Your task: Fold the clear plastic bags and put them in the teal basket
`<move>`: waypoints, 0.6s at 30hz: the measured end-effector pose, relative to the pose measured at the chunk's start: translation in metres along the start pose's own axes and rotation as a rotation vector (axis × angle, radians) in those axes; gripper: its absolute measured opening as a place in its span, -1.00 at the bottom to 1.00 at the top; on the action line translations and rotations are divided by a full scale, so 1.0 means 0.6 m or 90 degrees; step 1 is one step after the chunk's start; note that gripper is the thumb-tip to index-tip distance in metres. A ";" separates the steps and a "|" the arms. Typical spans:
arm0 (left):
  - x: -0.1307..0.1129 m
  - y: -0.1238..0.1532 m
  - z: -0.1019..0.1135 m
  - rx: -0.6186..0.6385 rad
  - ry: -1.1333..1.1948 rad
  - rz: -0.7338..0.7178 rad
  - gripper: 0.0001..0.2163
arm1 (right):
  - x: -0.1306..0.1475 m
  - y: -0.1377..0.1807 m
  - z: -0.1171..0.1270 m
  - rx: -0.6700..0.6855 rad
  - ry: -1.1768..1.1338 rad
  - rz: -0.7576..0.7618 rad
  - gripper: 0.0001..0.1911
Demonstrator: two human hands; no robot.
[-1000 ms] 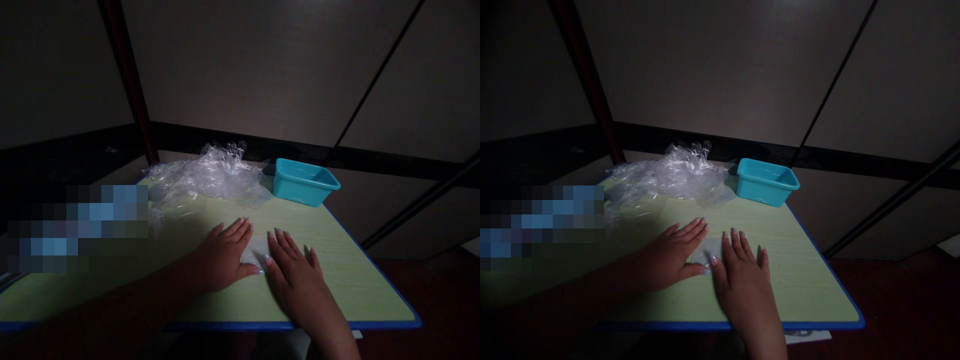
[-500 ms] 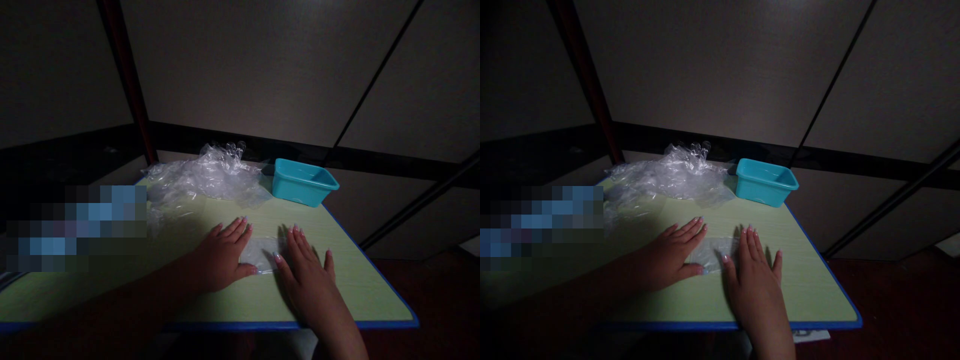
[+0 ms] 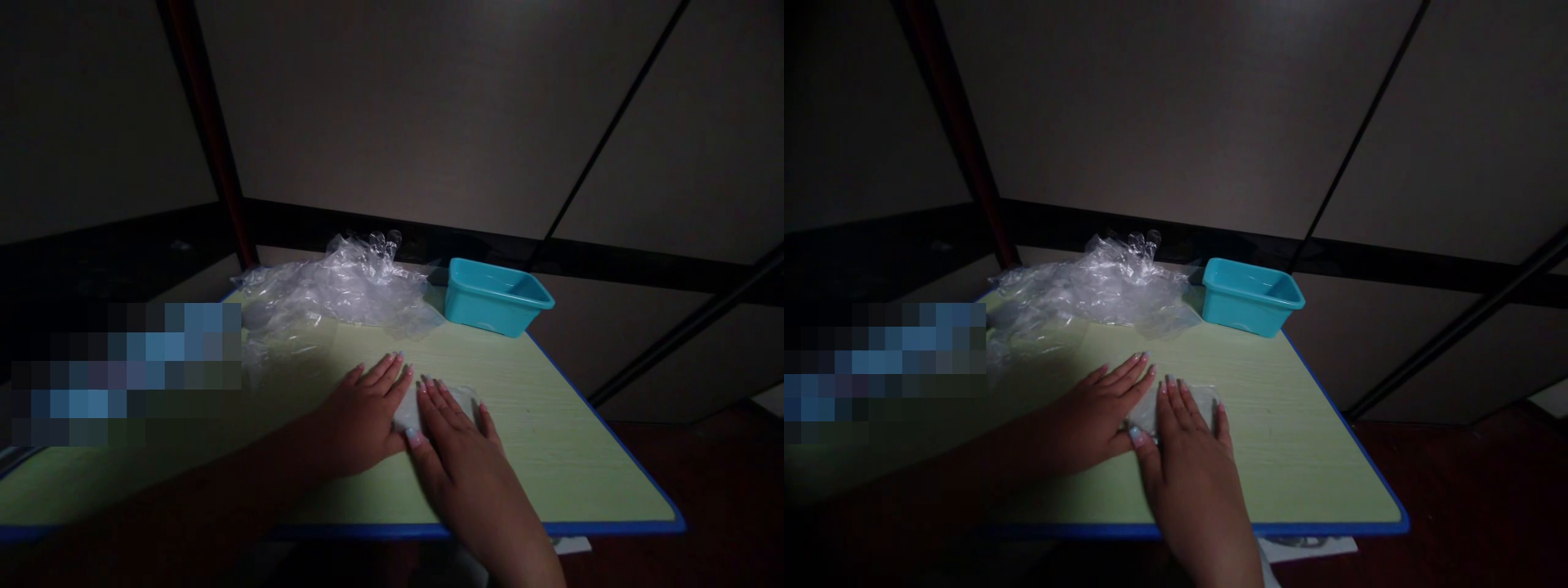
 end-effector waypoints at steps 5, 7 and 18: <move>0.002 0.000 0.002 -0.016 0.021 0.000 -0.27 | -0.026 0.008 0.007 -0.006 0.022 -0.041 -0.46; 0.002 0.001 0.005 -0.014 0.026 0.001 -0.26 | -0.038 0.012 0.009 -0.012 0.032 -0.056 -0.46; 0.003 0.000 0.000 0.000 0.029 0.001 -0.25 | -0.072 0.033 0.019 -0.062 0.083 -0.123 -0.39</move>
Point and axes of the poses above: each hand's wrist, its own y-axis away from the middle knuckle, its own z-axis out of the back of the hand, x = y × z, the point moved 9 cm from there along -y, towards the middle knuckle, and after that the axes turned 15 degrees about z, right-handed, at the moved point
